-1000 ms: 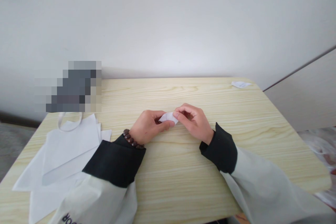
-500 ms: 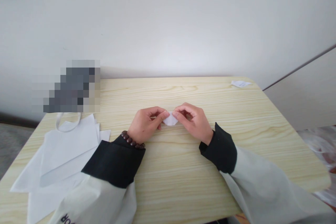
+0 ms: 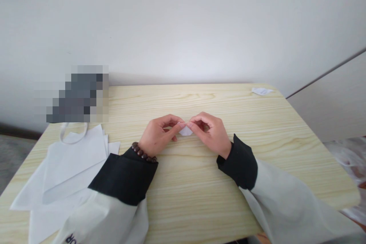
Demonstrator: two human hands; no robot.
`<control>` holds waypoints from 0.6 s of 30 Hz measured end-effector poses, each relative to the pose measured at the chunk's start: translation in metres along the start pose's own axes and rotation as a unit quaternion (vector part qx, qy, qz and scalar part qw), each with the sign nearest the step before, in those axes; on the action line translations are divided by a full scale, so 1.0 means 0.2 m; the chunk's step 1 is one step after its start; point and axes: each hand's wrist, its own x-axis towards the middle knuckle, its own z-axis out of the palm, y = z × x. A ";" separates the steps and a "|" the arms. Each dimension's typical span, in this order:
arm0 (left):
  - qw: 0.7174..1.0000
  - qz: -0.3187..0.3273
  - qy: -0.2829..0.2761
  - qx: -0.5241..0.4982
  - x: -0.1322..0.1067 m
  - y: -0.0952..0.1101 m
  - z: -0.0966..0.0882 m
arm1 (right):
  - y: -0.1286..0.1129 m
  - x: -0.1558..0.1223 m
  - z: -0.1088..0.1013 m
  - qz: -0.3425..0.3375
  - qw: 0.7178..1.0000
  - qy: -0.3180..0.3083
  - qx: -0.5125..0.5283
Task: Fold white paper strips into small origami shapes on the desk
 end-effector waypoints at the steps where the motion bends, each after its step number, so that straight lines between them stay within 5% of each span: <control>1: 1.000 -0.005 0.005 0.000 0.00 0.00 0.00 | 0.00 0.00 0.00 -0.001 1.000 0.004 -0.006; 18: 0.979 -0.027 0.145 -0.139 0.01 -0.02 0.01 | 0.02 0.01 0.00 0.080 0.982 0.084 0.147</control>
